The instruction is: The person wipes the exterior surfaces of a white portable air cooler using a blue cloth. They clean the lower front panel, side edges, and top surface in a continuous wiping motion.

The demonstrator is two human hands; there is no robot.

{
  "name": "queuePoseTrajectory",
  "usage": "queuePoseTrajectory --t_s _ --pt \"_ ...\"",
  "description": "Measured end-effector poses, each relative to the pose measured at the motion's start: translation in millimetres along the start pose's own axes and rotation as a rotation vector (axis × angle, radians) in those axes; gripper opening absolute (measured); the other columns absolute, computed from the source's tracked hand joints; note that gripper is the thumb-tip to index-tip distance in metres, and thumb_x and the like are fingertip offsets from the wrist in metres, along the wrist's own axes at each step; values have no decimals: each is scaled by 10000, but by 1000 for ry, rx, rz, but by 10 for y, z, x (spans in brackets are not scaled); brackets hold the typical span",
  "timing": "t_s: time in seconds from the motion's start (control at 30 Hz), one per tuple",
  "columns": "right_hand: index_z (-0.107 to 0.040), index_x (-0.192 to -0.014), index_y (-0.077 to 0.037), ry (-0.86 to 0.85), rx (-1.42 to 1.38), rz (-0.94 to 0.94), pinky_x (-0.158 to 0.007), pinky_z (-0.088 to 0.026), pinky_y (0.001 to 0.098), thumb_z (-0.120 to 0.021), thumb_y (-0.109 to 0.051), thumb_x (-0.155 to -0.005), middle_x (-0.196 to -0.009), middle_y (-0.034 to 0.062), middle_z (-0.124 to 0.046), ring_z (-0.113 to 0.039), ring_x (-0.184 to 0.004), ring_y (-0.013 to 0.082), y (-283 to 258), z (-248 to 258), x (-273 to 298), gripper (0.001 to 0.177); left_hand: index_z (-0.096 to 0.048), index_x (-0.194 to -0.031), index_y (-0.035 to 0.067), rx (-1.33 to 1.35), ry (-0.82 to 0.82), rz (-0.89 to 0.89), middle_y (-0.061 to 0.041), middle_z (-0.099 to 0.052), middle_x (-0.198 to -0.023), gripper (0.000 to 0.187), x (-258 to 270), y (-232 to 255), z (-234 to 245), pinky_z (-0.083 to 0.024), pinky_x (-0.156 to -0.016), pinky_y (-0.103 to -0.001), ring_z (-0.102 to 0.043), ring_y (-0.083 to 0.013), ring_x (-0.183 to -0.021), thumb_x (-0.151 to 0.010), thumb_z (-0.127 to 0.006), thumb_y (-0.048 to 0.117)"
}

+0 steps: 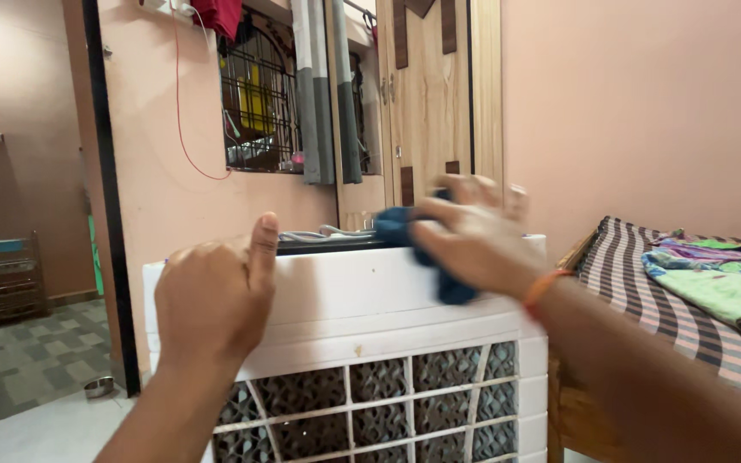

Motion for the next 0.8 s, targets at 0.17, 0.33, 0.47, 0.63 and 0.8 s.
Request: queuePoseTrajectory --t_s 0.17,0.33,0.47,0.63,0.8 --pt "-704 -1229 -339 -253 -162 -317 -1131 -355 521 -456 -484 -892 -1393 134 -557 -502 -1318 342 606 -92 -56 443 -717 -730 55 98 230 -125 -179 -689 -726 590 84 99 -6 -454 -880 -511 -654 -384 -785 -1069 -375 396" --pt "-716 -1166 -255 -337 -201 -137 -1011 -495 441 -404 -550 -917 -1236 145 -697 -577 -1212 356 -4 -180 -361 496 -711 -774 42 84 284 -100 -156 -712 -804 467 89 126 -82 -445 -890 -499 -657 -362 -837 -1047 -434 301" --pt "-662 -1273 -228 -269 -370 -165 -935 -536 439 -511 -560 -878 -1271 241 -580 -648 -1065 391 -829 -192 -490 538 -719 -802 43 64 286 -136 -158 -724 -851 447 54 131 -47 -444 -880 -506 -658 -362 -870 -1039 -442 302" --pt "-723 -1165 -171 -66 -474 52 -868 -534 441 -623 -454 -870 -1073 172 -634 -662 -995 343 -885 9 -148 420 -717 -811 48 13 189 -124 -154 -726 -884 517 16 128 -13 -443 -890 -495 -654 -353 -917 -1044 -416 399" --pt "-690 -1105 -103 14 -521 112 -800 -609 375 -649 -300 -883 -1124 84 -618 -708 -910 232 -85 105 148 300 -719 -839 49 1 142 -110 -145 -722 -909 600 34 89 -63 -440 -926 -479 -644 -341 -956 -1051 -384 500"
Point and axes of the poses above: each hand's wrist, its own x-axis away from the middle knuckle, its own z-axis out of the back of the hand, y = z × x, the point moved 3 cm from there along -x, towards the middle knuckle
